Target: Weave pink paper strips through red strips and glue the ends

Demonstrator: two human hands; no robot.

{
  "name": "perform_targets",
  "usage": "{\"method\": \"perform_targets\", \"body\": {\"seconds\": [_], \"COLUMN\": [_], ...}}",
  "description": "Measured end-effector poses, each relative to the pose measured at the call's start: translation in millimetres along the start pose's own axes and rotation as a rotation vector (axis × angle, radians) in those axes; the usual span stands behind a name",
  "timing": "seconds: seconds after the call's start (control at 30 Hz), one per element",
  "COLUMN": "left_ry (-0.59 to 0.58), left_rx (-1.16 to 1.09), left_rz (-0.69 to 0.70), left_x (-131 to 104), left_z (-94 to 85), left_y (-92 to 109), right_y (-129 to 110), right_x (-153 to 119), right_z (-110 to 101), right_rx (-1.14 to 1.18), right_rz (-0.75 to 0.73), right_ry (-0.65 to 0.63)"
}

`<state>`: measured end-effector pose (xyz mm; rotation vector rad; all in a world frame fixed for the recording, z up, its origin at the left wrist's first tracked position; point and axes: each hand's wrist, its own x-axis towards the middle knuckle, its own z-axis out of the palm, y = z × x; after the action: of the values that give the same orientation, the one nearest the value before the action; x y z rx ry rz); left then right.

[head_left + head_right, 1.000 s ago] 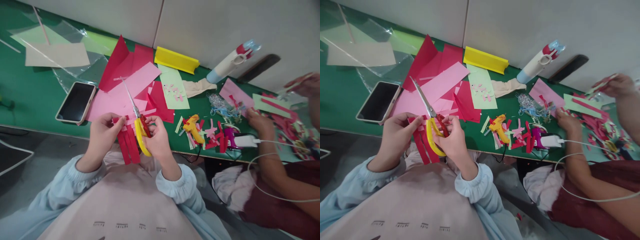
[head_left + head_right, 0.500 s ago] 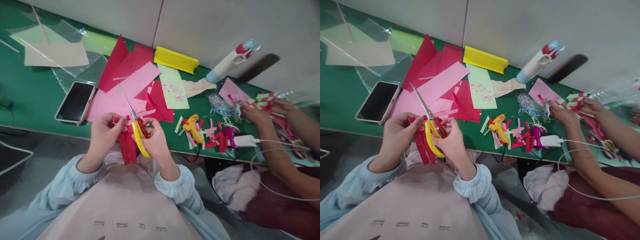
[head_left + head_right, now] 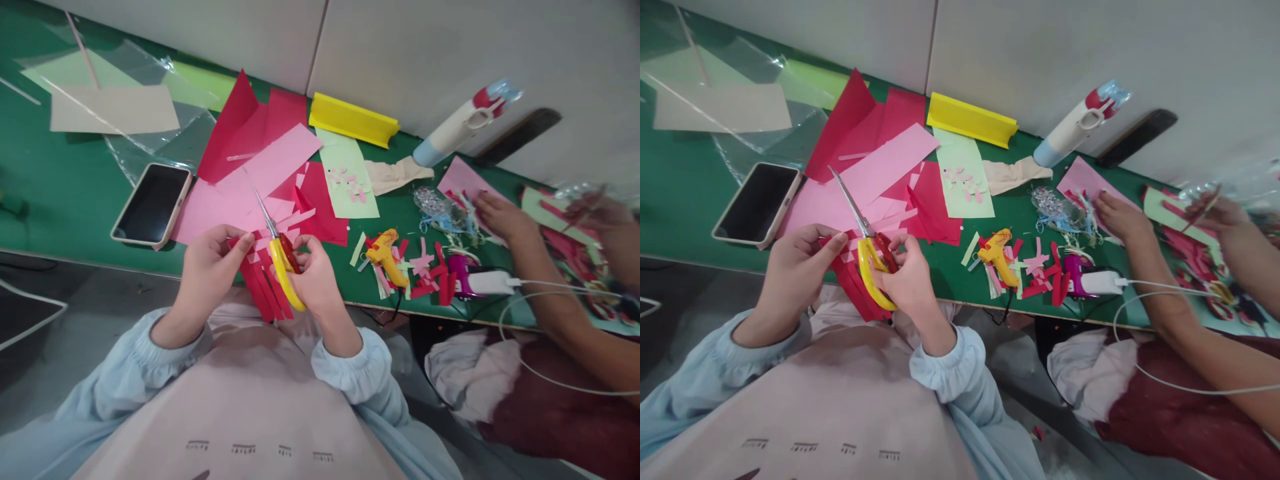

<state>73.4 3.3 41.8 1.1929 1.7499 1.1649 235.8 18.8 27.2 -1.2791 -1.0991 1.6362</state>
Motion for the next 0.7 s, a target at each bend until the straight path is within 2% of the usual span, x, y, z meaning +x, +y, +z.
{"method": "perform_targets", "body": {"seconds": [0.2,0.37,0.7], "left_ry": [-0.011,-0.017,-0.04], "left_rx": [0.006,-0.01,-0.204], "left_rz": [0.004,0.01,-0.012], "left_x": [2.3,2.3,0.9], "left_z": [-3.0,-2.4,5.1], "left_y": [-1.5,-2.4,-4.7], "right_y": [4.0,4.1,1.6], "right_x": [3.2,2.6,2.0], "right_z": [-0.5,-0.8,7.6], "right_rx": [-0.036,-0.134,0.002], "right_rz": [-0.045,-0.1,-0.02], "right_ry": [0.016,0.129,0.092]}}
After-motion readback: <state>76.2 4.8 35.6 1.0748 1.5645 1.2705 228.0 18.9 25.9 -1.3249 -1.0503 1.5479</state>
